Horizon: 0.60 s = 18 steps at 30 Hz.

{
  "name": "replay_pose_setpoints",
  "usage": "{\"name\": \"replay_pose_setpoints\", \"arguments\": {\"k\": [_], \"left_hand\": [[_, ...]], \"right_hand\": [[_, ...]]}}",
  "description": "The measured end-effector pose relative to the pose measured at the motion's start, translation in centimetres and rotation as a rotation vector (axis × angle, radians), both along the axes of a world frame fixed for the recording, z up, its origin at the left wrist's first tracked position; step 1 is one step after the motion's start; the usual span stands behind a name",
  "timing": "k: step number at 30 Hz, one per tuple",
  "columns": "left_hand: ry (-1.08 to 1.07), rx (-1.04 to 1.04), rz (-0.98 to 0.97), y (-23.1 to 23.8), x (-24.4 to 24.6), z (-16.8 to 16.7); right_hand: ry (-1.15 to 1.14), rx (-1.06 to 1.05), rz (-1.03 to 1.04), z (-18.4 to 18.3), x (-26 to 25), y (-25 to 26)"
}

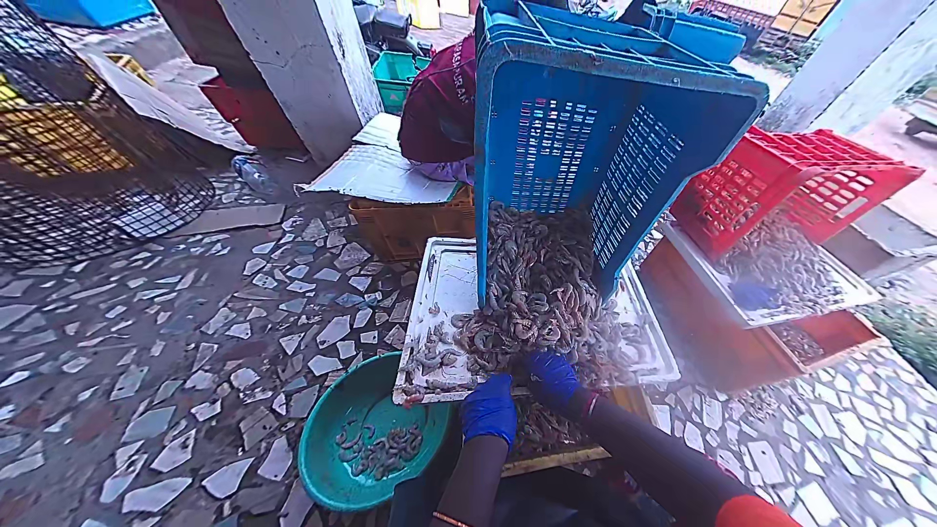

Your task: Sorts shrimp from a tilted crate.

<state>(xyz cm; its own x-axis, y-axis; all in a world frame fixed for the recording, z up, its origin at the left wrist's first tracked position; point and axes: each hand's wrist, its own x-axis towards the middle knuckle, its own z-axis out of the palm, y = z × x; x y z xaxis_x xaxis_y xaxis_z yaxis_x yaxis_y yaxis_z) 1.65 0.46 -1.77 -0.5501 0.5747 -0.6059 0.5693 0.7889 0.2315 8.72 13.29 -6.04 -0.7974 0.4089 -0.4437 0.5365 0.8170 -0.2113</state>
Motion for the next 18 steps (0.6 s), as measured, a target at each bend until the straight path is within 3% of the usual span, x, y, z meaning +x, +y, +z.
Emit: {"name": "replay_pose_setpoints", "arguments": {"k": [7, 11, 13, 16, 18], "left_hand": [[-0.013, 0.089, 0.112, -0.1, -0.7, -0.1], [-0.056, 0.133, 0.159, 0.0, -1.0, -0.5], [-0.117, 0.308, 0.123, 0.5, -1.1, -1.4], [-0.400, 0.734, 0.184, 1.2, -0.7, -2.8], [-0.456, 0.854, 0.247, 1.7, -0.2, -2.9]], "right_hand": [[0.024, -0.075, -0.008, -0.5, -0.1, 1.0], [0.193, -0.151, -0.206, 1.1, 1.5, 1.5], [0.427, -0.358, -0.412, 2.3, 2.7, 1.4], [0.758, -0.777, -0.689, 2.9, 3.8, 0.2], [0.845, -0.869, -0.787, 2.7, 4.2, 0.0]]}}
